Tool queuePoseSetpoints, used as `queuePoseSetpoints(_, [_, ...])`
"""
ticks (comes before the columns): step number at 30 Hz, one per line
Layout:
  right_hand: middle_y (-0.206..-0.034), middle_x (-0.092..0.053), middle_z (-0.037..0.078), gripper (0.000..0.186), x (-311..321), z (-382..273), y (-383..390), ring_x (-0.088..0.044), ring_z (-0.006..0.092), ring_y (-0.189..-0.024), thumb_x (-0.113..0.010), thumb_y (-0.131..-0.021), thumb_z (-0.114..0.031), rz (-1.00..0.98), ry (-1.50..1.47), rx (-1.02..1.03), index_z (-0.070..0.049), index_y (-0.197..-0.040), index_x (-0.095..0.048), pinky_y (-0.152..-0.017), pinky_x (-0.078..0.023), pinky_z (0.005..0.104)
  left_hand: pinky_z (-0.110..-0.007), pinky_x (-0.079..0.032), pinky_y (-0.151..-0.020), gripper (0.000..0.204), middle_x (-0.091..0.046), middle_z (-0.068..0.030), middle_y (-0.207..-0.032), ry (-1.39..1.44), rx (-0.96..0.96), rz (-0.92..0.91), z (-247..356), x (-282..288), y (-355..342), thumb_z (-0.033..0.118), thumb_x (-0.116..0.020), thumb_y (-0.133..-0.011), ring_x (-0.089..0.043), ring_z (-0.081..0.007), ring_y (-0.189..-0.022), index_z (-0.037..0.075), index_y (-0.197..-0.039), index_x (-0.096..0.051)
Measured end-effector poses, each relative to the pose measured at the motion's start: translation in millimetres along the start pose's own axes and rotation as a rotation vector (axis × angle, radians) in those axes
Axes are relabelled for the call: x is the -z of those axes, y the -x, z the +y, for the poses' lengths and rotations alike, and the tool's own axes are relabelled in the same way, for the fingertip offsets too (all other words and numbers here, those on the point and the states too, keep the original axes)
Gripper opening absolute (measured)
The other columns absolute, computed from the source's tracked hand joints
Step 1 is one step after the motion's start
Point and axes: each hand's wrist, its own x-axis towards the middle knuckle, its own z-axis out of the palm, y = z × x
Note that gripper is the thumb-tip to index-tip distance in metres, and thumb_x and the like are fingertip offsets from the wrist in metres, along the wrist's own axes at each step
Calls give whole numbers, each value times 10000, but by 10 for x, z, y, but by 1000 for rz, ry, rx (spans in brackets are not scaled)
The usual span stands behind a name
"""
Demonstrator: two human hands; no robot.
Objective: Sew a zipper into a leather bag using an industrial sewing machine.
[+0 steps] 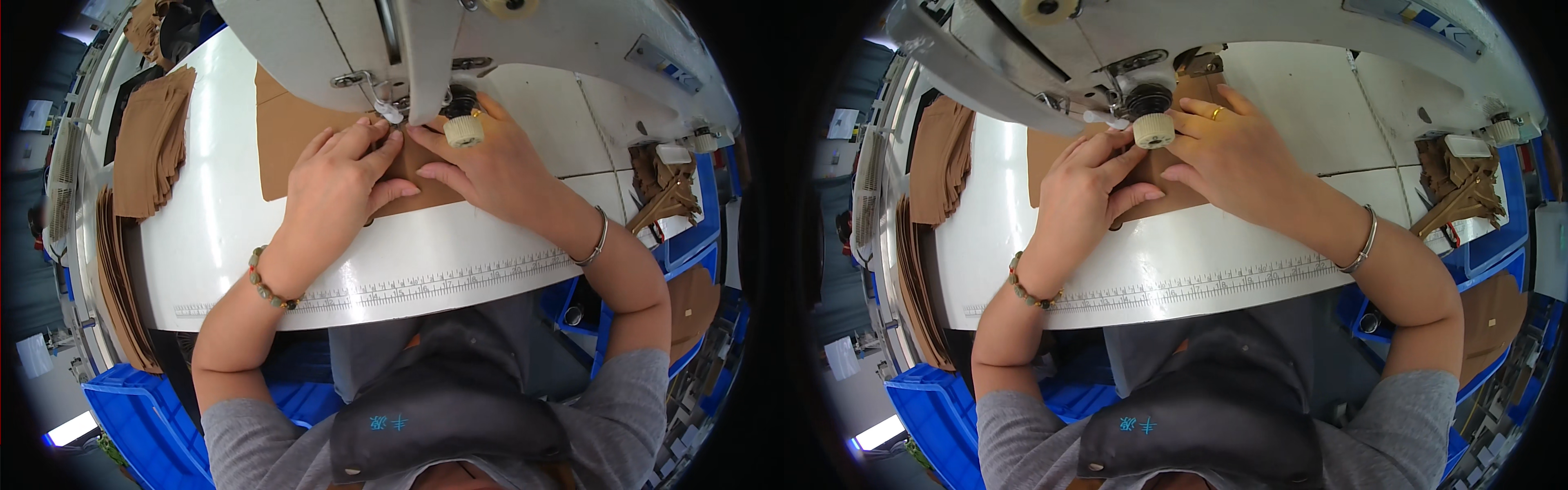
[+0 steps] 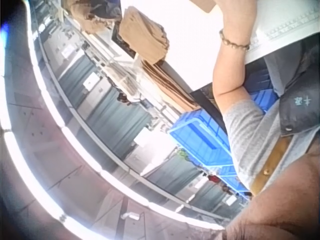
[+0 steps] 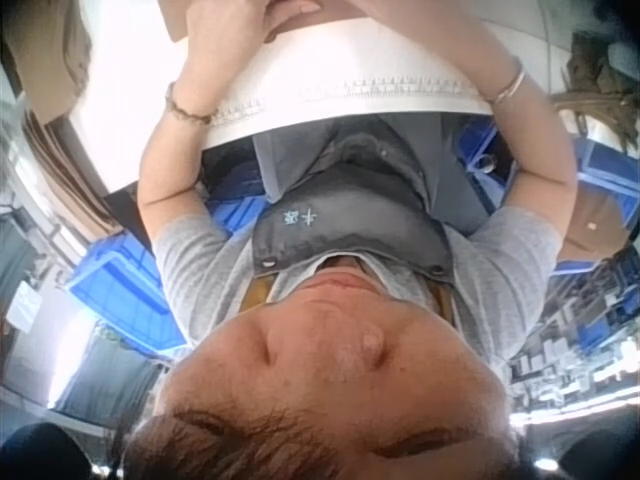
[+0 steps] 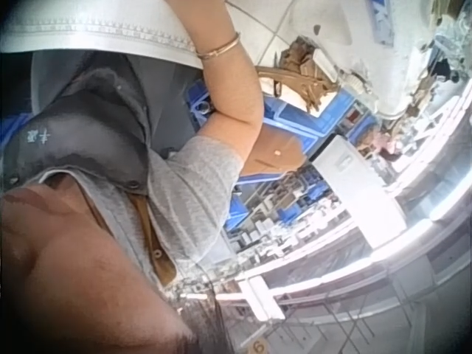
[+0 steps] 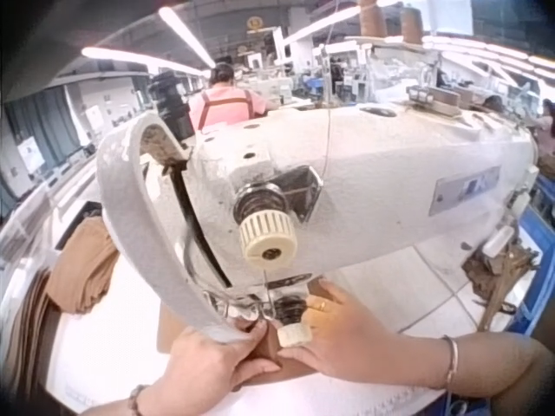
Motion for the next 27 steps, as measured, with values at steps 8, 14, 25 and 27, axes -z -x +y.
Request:
queuePoseSetpoints(8, [-1253, -731, 70, 313, 8, 9, -30, -612, 247, -1304, -765, -888, -329, -19, 12, -10, -75, -1071, -757, -1186, -389, 532, -483, -510, -1050, 556, -716, -85, -1207, 14, 52, -67, -2, 5, 9, 440, -773, -824, -656, -291, -1230, 49, -1219, -767])
queuePoseSetpoints(14, [-1239, -737, 82, 301, 15, 13, -17, -618, 249, -1300, -761, -892, -326, -15, -9, -7, -72, -1054, -760, -1187, -387, 534, -490, -512, -1053, 542, -717, -78, -1222, -3, 60, -73, 5, 11, 14, 448, -767, -831, -654, -278, -1242, 76, -1226, -772])
queuePoseSetpoints(25, [-1233, -718, 198, 480, 147, -196, 45, -656, 341, -1230, -795, -846, -390, -86, -27, 33, 14, -1100, -739, -1096, -468, 445, -527, -474, -1033, 444, -743, -57, -1137, -332, 112, 13, 70, 49, 48, 476, -725, -909, -669, -283, -1050, 155, -1209, -793])
queuePoseSetpoints(27, [-1244, -707, 233, 534, 151, -325, 112, -662, 371, -1210, -805, -831, -408, -120, -10, 58, 36, -1118, -729, -1089, -473, 443, -515, -465, -1043, 434, -746, -70, -1113, -315, 140, -5, -2, 40, 37, 470, -721, -921, -668, -283, -1030, 154, -1209, -790])
